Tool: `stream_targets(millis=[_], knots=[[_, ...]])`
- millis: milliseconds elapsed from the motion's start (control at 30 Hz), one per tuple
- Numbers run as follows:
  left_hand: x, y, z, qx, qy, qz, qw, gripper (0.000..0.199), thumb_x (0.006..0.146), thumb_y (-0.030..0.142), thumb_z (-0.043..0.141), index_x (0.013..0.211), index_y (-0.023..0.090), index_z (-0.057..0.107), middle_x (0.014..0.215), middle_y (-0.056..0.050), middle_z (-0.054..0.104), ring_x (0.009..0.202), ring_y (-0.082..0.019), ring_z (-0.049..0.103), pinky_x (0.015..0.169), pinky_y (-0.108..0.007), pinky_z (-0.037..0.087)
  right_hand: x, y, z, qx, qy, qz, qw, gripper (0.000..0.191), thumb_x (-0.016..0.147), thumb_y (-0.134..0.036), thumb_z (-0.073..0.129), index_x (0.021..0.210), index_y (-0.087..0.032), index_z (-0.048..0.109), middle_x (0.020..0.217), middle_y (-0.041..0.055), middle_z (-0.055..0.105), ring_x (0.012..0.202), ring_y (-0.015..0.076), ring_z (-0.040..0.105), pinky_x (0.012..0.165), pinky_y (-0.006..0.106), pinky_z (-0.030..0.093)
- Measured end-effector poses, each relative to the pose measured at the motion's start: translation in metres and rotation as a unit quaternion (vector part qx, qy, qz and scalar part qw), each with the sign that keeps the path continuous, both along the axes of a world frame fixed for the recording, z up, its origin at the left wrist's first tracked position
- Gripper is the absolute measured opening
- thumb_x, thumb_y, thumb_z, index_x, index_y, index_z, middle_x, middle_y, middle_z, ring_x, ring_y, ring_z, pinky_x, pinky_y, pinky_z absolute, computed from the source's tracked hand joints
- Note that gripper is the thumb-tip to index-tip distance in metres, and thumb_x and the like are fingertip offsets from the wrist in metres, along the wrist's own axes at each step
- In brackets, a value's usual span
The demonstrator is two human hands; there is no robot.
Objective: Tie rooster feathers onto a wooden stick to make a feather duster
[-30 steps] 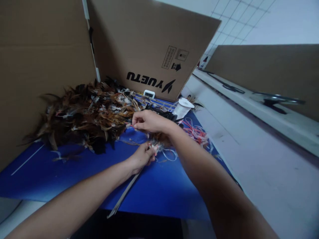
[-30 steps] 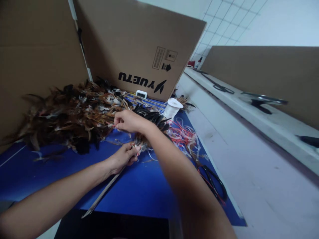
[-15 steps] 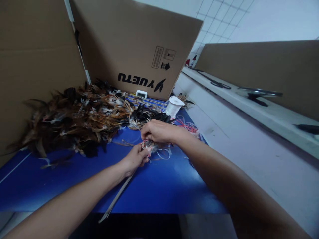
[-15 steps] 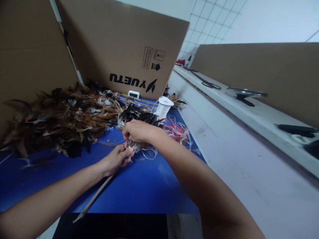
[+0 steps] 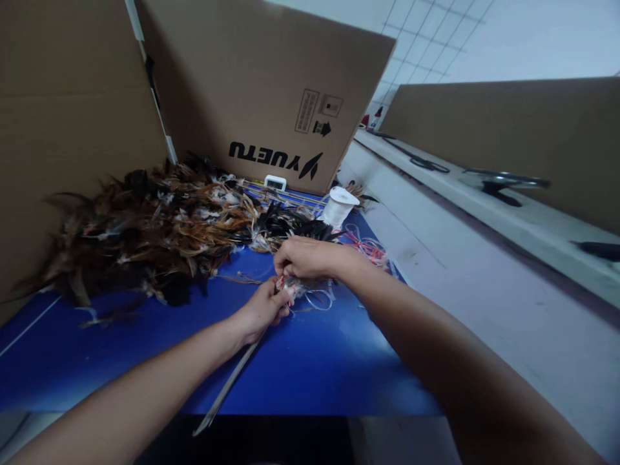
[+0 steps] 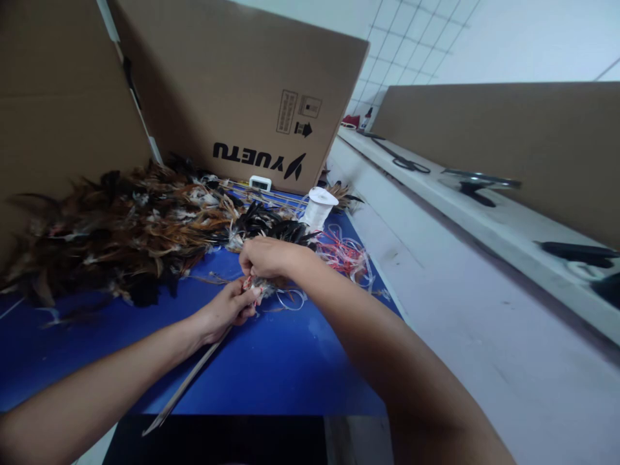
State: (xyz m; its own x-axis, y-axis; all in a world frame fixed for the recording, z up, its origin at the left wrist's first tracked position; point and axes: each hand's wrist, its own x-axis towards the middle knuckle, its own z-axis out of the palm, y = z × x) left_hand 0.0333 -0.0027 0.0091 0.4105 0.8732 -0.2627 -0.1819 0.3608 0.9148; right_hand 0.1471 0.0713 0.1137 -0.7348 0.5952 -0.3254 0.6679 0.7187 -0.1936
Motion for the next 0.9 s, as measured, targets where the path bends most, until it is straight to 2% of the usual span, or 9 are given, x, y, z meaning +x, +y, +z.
stream_targets(millis=[300,500,700,900], knots=[[0.0,-0.001,0.001,0.01,0.019,-0.005,1.0,0.026,0.081,0.036,0.057,0.088,0.019,0.039,0.071,0.004,0.048,0.046,-0.002,0.036,0.038,-0.013,0.019,-0.014,-0.008,0.007,0.019,-0.093,-0.043,0.995,0.02,0.071,-0.013,0.052,0.08,-0.015,0.07,0.077,0.0066,0.068,0.068,0.0151,0.058,0.056,0.022,0.036],[0.0,-0.001,0.003,0.009,0.02,-0.008,1.0,0.027,0.08,0.036,0.058,0.093,0.019,0.041,0.071,0.004,0.048,0.045,-0.002,0.036,0.038,-0.013,0.018,-0.023,-0.01,0.009,0.034,-0.142,-0.044,0.988,0.024,0.069,-0.015,0.056,0.087,-0.012,0.071,0.091,0.0117,0.07,0.076,0.0181,0.062,0.058,0.023,0.038],[-0.001,-0.001,0.002,0.015,0.019,-0.016,1.0,0.027,0.078,0.039,0.059,0.086,0.018,0.043,0.066,0.005,0.047,0.044,-0.003,0.034,0.038,-0.015,0.017,-0.023,-0.007,0.007,0.039,-0.145,-0.026,0.988,0.027,0.069,-0.015,0.056,0.091,-0.013,0.071,0.096,0.0121,0.07,0.08,0.019,0.062,0.06,0.024,0.039],[-0.001,0.0,0.001,0.028,0.033,-0.022,0.999,0.03,0.078,0.043,0.059,0.076,0.017,0.044,0.056,0.007,0.039,0.043,-0.004,0.032,0.038,-0.016,0.017,-0.022,-0.006,0.009,0.016,-0.15,-0.02,0.988,0.024,0.07,-0.015,0.054,0.087,-0.015,0.071,0.089,0.009,0.07,0.075,0.0173,0.061,0.059,0.024,0.038]])
